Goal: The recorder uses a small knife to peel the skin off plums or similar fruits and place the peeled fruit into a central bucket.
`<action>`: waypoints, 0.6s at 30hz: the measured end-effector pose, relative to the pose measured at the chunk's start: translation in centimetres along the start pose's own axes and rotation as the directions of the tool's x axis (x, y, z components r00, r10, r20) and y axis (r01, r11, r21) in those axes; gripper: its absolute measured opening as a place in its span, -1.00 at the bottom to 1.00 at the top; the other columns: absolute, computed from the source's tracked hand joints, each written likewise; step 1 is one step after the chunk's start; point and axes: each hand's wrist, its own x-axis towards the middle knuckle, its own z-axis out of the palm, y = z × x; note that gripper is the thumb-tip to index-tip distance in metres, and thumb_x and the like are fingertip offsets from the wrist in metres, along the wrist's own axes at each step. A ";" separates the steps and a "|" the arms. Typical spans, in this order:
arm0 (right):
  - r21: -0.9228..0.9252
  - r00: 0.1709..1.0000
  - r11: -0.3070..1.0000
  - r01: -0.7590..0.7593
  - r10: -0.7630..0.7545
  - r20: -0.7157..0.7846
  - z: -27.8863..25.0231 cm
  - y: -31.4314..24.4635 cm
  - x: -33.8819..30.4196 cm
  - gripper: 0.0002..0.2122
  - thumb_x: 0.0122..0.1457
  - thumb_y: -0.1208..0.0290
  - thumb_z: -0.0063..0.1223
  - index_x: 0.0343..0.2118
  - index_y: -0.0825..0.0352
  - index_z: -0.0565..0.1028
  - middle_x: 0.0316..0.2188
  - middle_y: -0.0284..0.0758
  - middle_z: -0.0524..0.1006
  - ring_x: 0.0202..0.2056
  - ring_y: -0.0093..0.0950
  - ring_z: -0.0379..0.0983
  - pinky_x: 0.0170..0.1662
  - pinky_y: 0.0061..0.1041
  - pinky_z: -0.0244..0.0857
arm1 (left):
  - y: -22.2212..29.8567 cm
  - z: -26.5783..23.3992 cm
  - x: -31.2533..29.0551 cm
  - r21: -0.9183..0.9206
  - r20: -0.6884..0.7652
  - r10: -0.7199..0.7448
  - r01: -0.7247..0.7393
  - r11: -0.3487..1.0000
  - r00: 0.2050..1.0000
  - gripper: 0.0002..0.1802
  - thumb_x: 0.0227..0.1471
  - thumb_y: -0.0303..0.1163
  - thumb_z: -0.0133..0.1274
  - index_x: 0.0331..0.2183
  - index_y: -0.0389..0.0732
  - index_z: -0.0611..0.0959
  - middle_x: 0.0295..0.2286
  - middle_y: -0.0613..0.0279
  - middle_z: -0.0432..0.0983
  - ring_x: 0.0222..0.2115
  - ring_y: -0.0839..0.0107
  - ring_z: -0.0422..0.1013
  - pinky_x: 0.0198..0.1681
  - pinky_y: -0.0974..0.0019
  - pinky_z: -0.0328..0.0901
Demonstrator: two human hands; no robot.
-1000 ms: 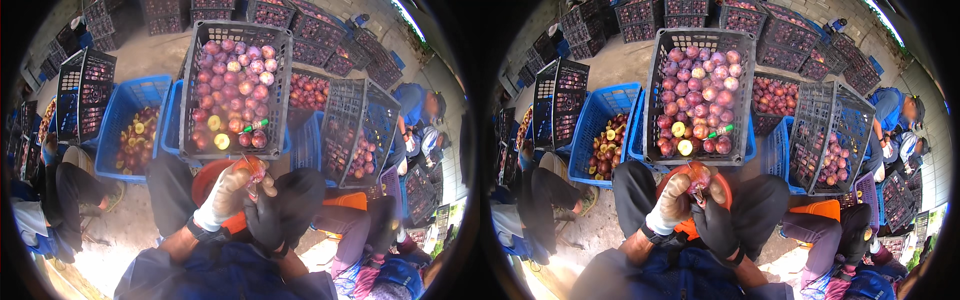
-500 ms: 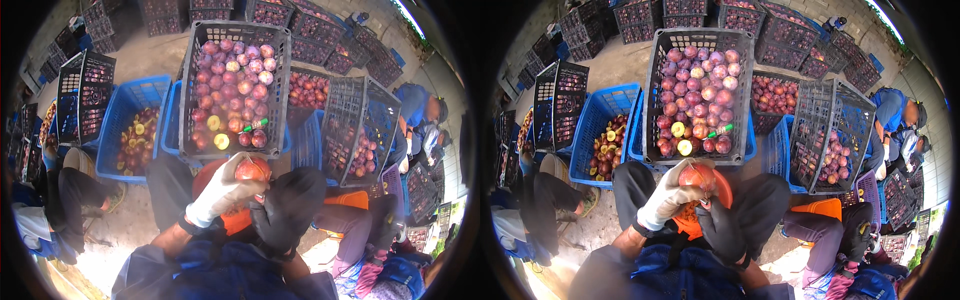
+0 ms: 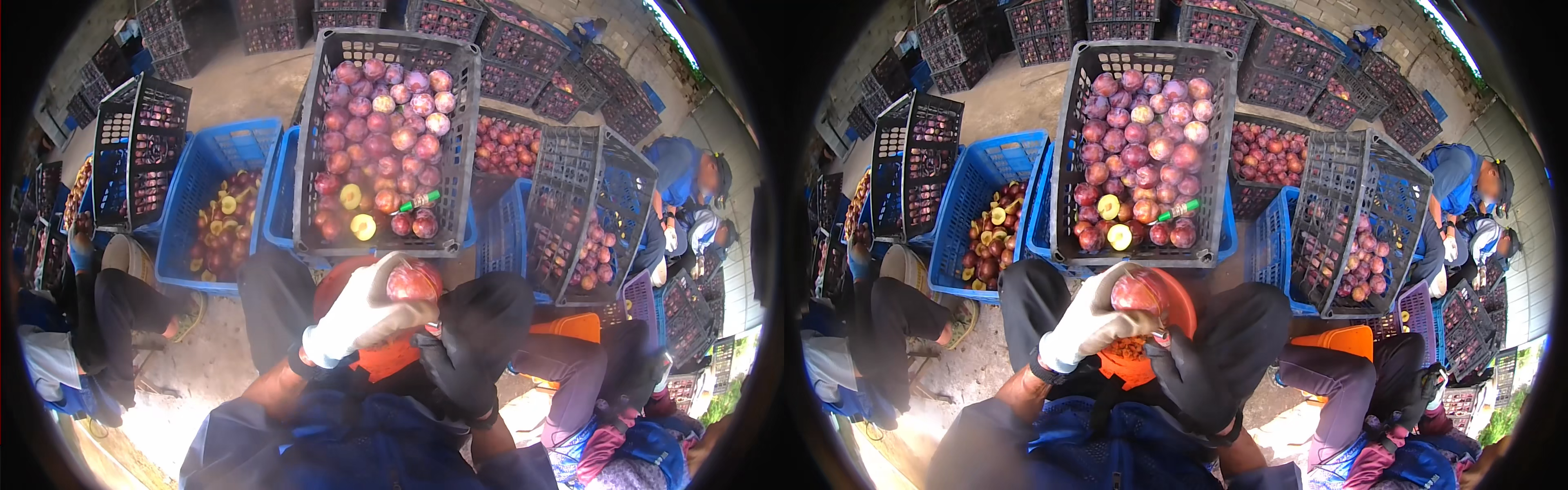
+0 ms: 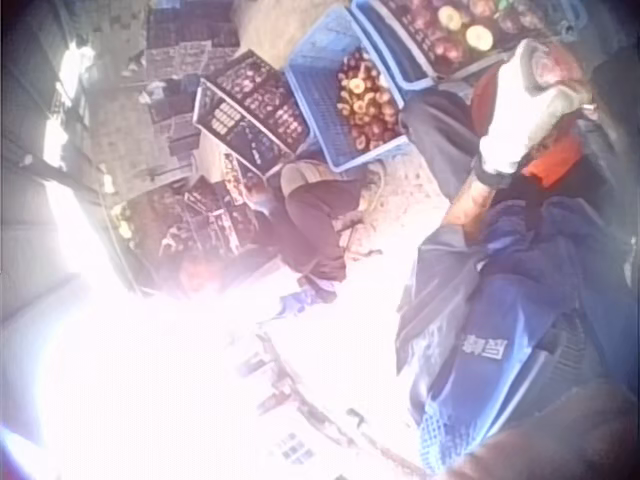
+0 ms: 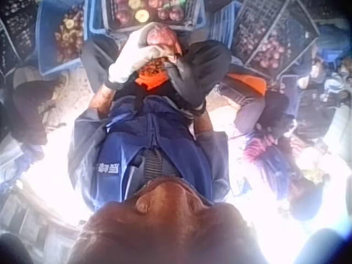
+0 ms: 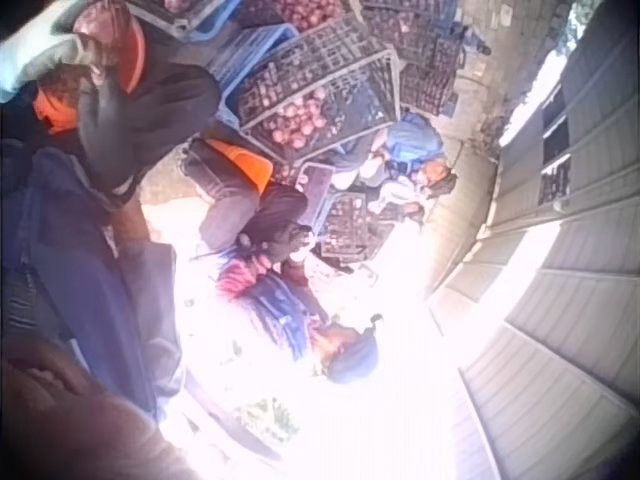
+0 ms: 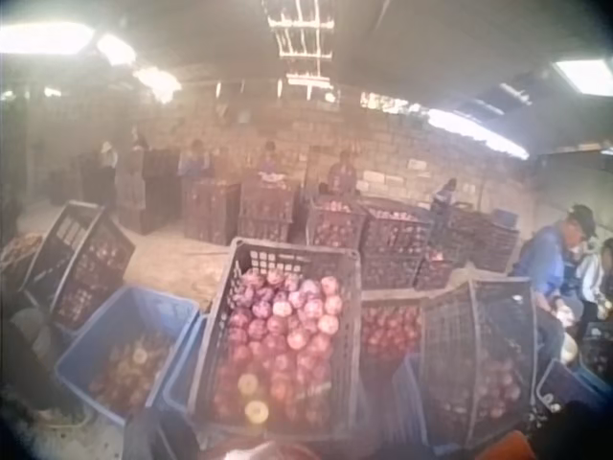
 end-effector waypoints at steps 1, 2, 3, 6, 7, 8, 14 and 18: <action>-0.023 0.999 1.000 -0.021 0.022 0.030 -0.3 0.1 0.0 -0.83 0.36 0.46 0.05 -0.08 0.41 0.43 -0.48 -0.21 0.43 -0.49 -0.41 0.37 -0.37 -0.34 0.30 | 0.2 -0.4 0.2 0.253 0.067 0.060 -0.075 0.964 0.996 -0.39 -0.08 -0.37 0.29 0.02 -0.35 0.50 -0.21 0.15 0.57 -0.19 0.38 0.52 -0.04 0.26 0.42; -0.047 0.997 0.998 -0.042 0.045 0.059 -0.5 0.2 0.0 -0.84 0.37 0.46 0.04 -0.09 0.41 0.43 -0.49 -0.23 0.41 -0.49 -0.43 0.34 -0.37 -0.35 0.30 | -0.1 -0.2 0.3 0.060 0.035 -0.150 0.147 0.987 0.988 -0.40 -0.05 -0.42 0.30 0.03 -0.34 0.48 -0.21 0.15 0.56 -0.15 0.40 0.52 -0.06 0.25 0.43; -0.002 0.997 0.998 -0.060 0.060 0.046 -0.3 0.0 0.1 -0.83 0.37 0.46 0.03 -0.07 0.41 0.42 -0.47 -0.22 0.43 -0.48 -0.42 0.37 -0.35 -0.36 0.31 | 0.1 0.1 0.2 -0.081 0.037 -0.130 0.132 0.988 0.991 -0.40 -0.02 -0.39 0.29 0.05 -0.32 0.47 -0.22 0.17 0.58 -0.22 0.41 0.53 -0.17 0.29 0.41; 0.142 0.996 0.986 -0.092 0.092 0.005 0.9 -0.2 0.4 -0.79 0.38 0.47 0.01 -0.01 0.43 0.42 -0.42 -0.19 0.47 -0.42 -0.37 0.43 -0.29 -0.37 0.35 | 0.8 2.4 -0.3 -0.557 -0.009 -0.123 0.097 0.825 0.992 -0.40 0.12 -0.16 0.23 0.07 -0.29 0.44 -0.20 0.12 0.61 -0.27 0.39 0.54 -0.28 0.38 0.36; 0.202 0.995 0.975 -0.098 0.102 -0.009 1.8 0.8 0.2 -0.77 0.38 0.46 0.01 0.02 0.44 0.42 -0.40 -0.17 0.48 -0.40 -0.35 0.45 -0.27 -0.38 0.36 | 0.3 3.2 -0.7 -0.592 -0.016 -0.113 0.082 0.802 0.993 -0.41 0.15 -0.12 0.18 0.07 -0.29 0.45 -0.19 0.11 0.62 -0.25 0.39 0.53 -0.25 0.38 0.35; 0.260 0.993 0.960 -0.102 0.112 -0.023 2.4 1.3 0.0 -0.76 0.38 0.46 0.00 0.04 0.45 0.41 -0.38 -0.16 0.50 -0.39 -0.33 0.47 -0.25 -0.38 0.38 | -0.4 3.8 -0.9 -0.626 -0.023 -0.103 0.066 0.777 0.994 -0.42 0.18 -0.08 0.13 0.06 -0.30 0.45 -0.19 0.10 0.62 -0.23 0.39 0.53 -0.21 0.37 0.35; -0.067 0.988 0.991 0.113 -0.119 -0.093 2.7 0.7 0.9 -0.75 0.38 0.43 0.01 0.02 0.47 0.41 -0.38 -0.13 0.52 -0.39 -0.25 0.49 -0.26 -0.34 0.38 | -1.2 3.0 -0.7 -0.677 0.008 -0.102 0.080 0.732 0.995 -0.48 0.19 -0.13 0.06 0.01 -0.34 0.49 -0.24 0.09 0.64 -0.24 0.41 0.52 -0.16 0.36 0.35; -0.142 0.993 0.986 0.089 -0.099 -0.067 2.0 -0.1 0.2 -0.79 0.39 0.40 0.03 -0.08 0.46 0.42 -0.47 -0.17 0.51 -0.48 -0.30 0.47 -0.35 -0.34 0.34 | -2.0 1.2 -1.2 -0.515 0.010 -0.112 0.102 0.851 0.994 -0.40 0.06 -0.21 0.21 0.03 -0.39 0.46 -0.28 0.10 0.65 -0.25 0.43 0.53 -0.18 0.35 0.39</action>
